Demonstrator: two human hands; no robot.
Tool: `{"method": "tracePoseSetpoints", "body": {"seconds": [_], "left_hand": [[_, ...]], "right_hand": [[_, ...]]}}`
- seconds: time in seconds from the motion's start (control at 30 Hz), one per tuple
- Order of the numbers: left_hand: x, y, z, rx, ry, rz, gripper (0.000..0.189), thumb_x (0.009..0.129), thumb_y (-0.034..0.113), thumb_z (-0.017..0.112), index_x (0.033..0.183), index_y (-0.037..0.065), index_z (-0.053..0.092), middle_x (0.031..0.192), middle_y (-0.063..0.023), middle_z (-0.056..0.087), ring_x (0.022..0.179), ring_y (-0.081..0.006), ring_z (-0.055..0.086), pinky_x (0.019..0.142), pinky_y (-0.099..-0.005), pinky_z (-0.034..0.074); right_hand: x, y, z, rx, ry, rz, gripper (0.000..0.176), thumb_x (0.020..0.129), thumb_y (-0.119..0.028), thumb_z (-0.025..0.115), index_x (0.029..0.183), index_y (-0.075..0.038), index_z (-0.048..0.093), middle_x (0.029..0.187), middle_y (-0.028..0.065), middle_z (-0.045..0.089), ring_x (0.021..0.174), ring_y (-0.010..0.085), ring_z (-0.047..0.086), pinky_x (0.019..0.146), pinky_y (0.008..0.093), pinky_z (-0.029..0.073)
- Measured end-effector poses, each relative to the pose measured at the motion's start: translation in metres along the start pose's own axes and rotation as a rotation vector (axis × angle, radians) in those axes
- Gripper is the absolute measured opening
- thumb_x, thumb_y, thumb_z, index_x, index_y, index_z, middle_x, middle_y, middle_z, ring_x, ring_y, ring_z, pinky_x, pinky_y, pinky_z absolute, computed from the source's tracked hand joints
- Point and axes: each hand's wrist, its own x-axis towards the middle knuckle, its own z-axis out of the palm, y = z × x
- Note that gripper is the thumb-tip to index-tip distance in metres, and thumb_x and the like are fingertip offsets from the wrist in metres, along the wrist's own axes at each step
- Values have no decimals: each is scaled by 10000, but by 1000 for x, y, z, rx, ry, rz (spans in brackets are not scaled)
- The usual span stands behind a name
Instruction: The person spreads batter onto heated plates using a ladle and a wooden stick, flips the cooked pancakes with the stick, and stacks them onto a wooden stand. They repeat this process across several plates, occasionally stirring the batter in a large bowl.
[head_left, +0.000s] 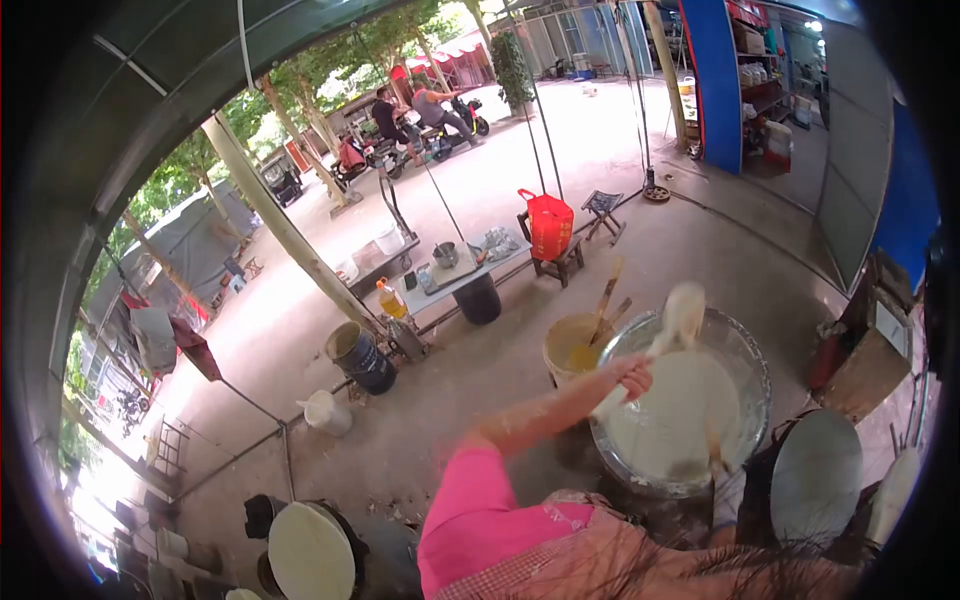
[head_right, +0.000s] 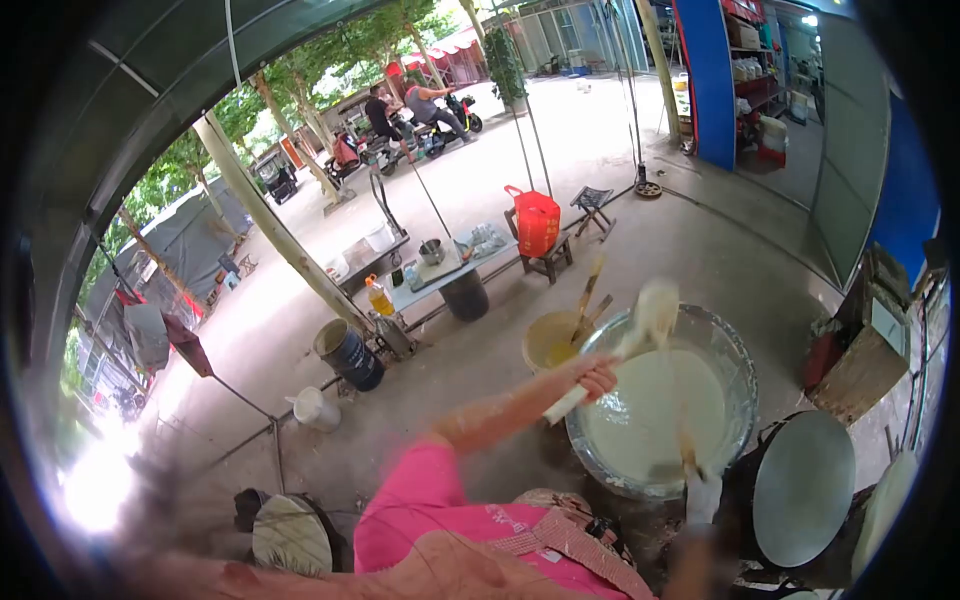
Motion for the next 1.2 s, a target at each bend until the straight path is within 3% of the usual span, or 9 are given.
{"method": "tracePoseSetpoints", "body": {"seconds": [0.2,0.3,0.33,0.4,0.47,0.57,0.7,0.93,1.2], "left_hand": [[6,9,-16,-119,-102,-205,383,927,319,473,619,125,356,510,52,304,358,-40,279,283,-191,218],[9,-7,5,614,-21,290,386,915,338,479,596,157,362,486,54,304,317,-64,261,271,-216,207],[21,2,-6,618,-20,252,386,915,338,479,596,157,362,486,54,304,317,-64,261,271,-216,207],[59,17,-33,117,39,-256,354,904,327,489,615,136,414,511,32,382,308,-85,286,288,-228,258],[53,18,-8,-468,77,-556,359,913,320,456,626,105,443,496,3,415,321,-116,331,331,-255,330],[64,3,16,-153,-139,-756,461,962,312,350,539,128,369,420,1,341,333,-119,334,330,-272,337],[109,-65,47,749,-166,-177,419,943,349,416,590,140,336,475,40,259,344,-72,272,298,-220,249],[219,-191,46,-194,59,-781,289,933,196,377,687,46,389,534,-3,350,380,-107,330,362,-257,348],[324,-252,87,203,-200,-926,162,912,171,442,797,65,401,542,4,358,364,-90,323,350,-250,344]], "right_hand": [[-52,-78,-36,-85,11,117,152,786,-90,627,833,54,624,655,59,578,665,77,496,594,256,405],[-44,-65,-14,257,62,60,134,798,-26,581,906,52,598,756,8,560,699,73,483,594,241,398],[-43,-64,0,516,52,151,117,802,-65,594,863,35,608,706,-4,552,669,78,492,584,248,403],[-71,-94,8,-47,63,309,176,785,-158,628,815,15,622,655,32,583,623,127,533,569,295,420],[-108,-59,10,-321,170,25,264,748,-262,659,785,-3,635,635,123,598,592,224,563,567,353,427],[-148,-62,-29,-332,314,259,300,730,-325,676,819,-40,656,736,190,605,674,306,603,622,381,452],[-160,-86,-80,-151,447,353,346,778,-358,640,982,-80,655,811,162,643,753,262,638,674,351,475],[-281,-8,-117,-400,444,652,426,775,-487,586,888,-80,643,800,184,632,807,349,620,704,420,476],[-343,-6,-211,-406,885,909,408,758,-458,601,852,-66,667,799,202,633,802,350,619,714,429,477]]}}
